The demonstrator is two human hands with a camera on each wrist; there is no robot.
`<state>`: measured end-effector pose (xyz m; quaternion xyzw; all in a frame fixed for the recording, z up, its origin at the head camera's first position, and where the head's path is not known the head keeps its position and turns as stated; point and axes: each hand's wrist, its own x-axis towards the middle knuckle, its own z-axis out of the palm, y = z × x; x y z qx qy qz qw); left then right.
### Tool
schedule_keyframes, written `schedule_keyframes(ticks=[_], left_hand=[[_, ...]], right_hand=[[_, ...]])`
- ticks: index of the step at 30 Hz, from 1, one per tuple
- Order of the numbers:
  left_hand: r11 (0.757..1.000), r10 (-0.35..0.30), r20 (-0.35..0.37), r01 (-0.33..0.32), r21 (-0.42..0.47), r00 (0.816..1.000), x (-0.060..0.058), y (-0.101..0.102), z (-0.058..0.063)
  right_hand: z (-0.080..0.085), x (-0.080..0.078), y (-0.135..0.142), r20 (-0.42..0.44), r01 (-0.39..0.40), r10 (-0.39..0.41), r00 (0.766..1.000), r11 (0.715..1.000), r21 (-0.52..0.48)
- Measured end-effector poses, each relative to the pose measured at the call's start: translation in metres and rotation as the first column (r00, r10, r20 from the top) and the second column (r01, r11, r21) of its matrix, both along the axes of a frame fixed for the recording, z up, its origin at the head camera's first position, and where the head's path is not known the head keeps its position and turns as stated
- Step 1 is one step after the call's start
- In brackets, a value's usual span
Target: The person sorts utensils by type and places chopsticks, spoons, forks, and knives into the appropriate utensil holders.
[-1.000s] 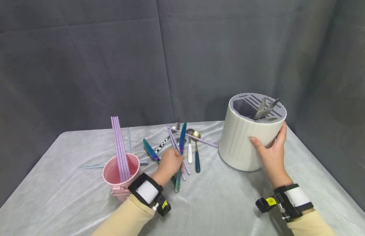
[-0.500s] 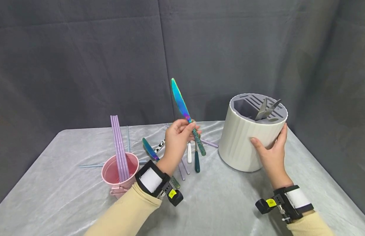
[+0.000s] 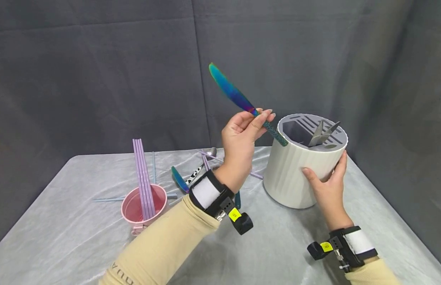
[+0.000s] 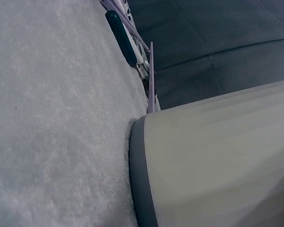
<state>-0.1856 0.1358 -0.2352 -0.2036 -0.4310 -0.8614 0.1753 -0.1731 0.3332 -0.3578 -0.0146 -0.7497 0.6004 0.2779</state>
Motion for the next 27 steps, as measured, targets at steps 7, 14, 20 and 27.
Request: schedule_keyframes(ticks=[7,14,20,27], left_hand=[[0.999,-0.039,-0.071,0.037,-0.024,0.997,-0.008,0.022,-0.003],[0.948,0.102,-0.032,-0.107,-0.300,0.994,-0.009,0.034,-0.017],[0.780,0.206,-0.051,-0.196,-0.594,0.977,-0.010,0.039,-0.017],[0.606,0.286,-0.111,-0.269,-0.748,0.952,-0.007,0.040,-0.008]], right_hand=[[-0.003,-0.002,-0.003,0.004,-0.002,0.002,1.000,1.000,0.002],[-0.005,-0.002,-0.008,-0.011,-0.019,0.019,1.000,1.000,0.013],[-0.005,0.000,-0.010,-0.018,-0.009,0.009,1.000,1.000,0.001],[-0.004,-0.004,-0.014,-0.004,-0.021,0.021,1.000,1.000,0.000]])
